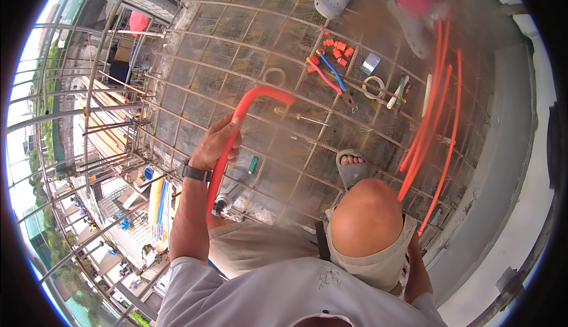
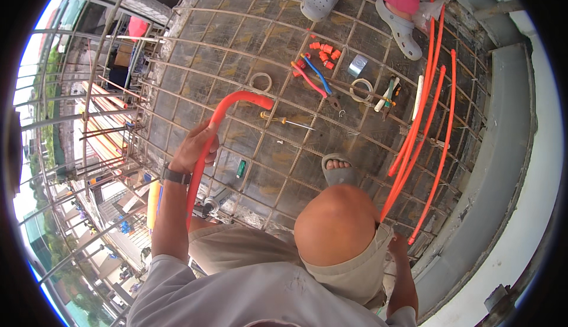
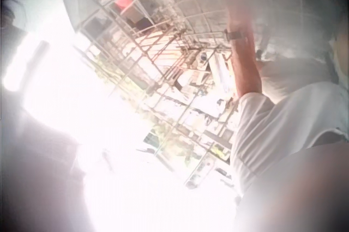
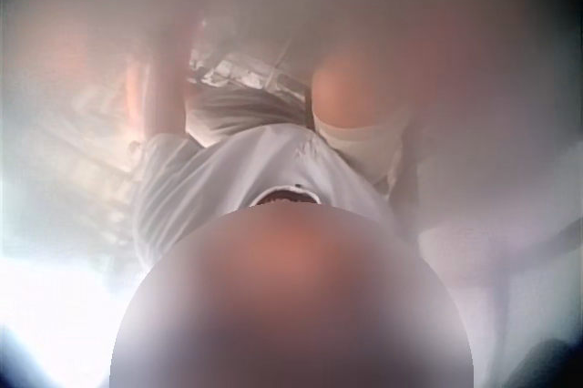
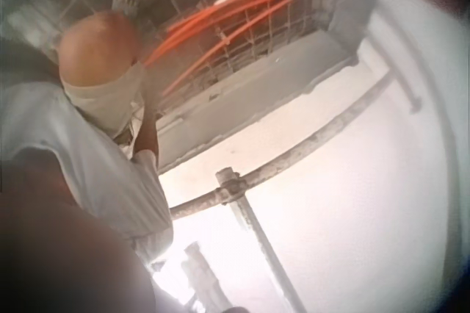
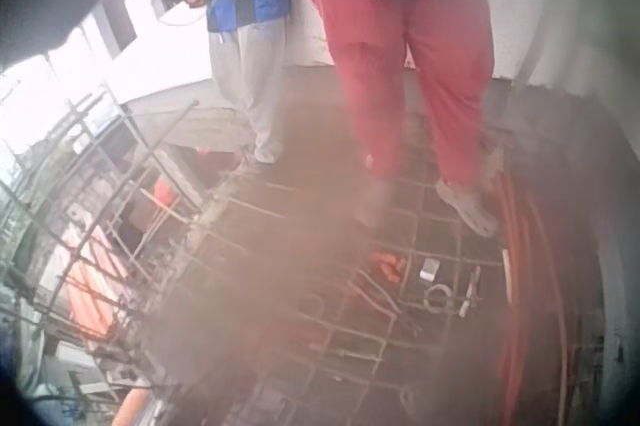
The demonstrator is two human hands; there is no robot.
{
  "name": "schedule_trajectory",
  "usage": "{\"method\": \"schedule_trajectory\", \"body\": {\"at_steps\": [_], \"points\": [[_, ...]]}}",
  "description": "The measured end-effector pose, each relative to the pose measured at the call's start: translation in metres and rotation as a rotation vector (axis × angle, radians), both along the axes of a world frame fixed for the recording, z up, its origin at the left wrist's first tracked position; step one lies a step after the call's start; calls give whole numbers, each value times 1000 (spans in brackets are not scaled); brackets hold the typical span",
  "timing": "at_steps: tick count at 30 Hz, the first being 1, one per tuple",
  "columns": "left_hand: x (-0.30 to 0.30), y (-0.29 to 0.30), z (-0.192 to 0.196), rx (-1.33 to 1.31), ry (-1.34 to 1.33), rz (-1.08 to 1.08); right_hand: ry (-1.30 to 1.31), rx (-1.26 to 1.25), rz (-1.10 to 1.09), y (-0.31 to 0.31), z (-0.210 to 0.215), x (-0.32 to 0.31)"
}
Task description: The person uses a blowtorch to heat a red plastic pipe, then bends the heated section by hand. The person repeats the heating and bending process on the same pipe segment multiple times while working on a rebar grid at a construction site.
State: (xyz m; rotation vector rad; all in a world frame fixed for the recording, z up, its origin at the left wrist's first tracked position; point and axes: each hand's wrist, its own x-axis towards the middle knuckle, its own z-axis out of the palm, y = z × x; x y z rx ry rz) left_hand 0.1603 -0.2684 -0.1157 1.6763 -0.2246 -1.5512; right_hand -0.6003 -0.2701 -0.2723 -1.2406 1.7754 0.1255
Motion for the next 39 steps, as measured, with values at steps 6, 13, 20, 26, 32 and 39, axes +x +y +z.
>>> {"method": "schedule_trajectory", "body": {"at_steps": [6,13,20,26,32,39], "points": [[-15,12,36,-39,30,-33,-4,-46,86,-89,10,40],[-33,17,119,-74,-187,-94,-67,64,34,-158,47,121],[-83,-1,209,-150,-383,-222,-272,145,109,-185,148,192],[-143,-3,271,-154,-549,-374,-230,146,183,-183,228,198],[-180,-10,350,-35,-396,-464,-184,206,116,-159,295,155],[-184,-19,447,-97,-451,-459,-164,313,113,-147,366,119]]}}
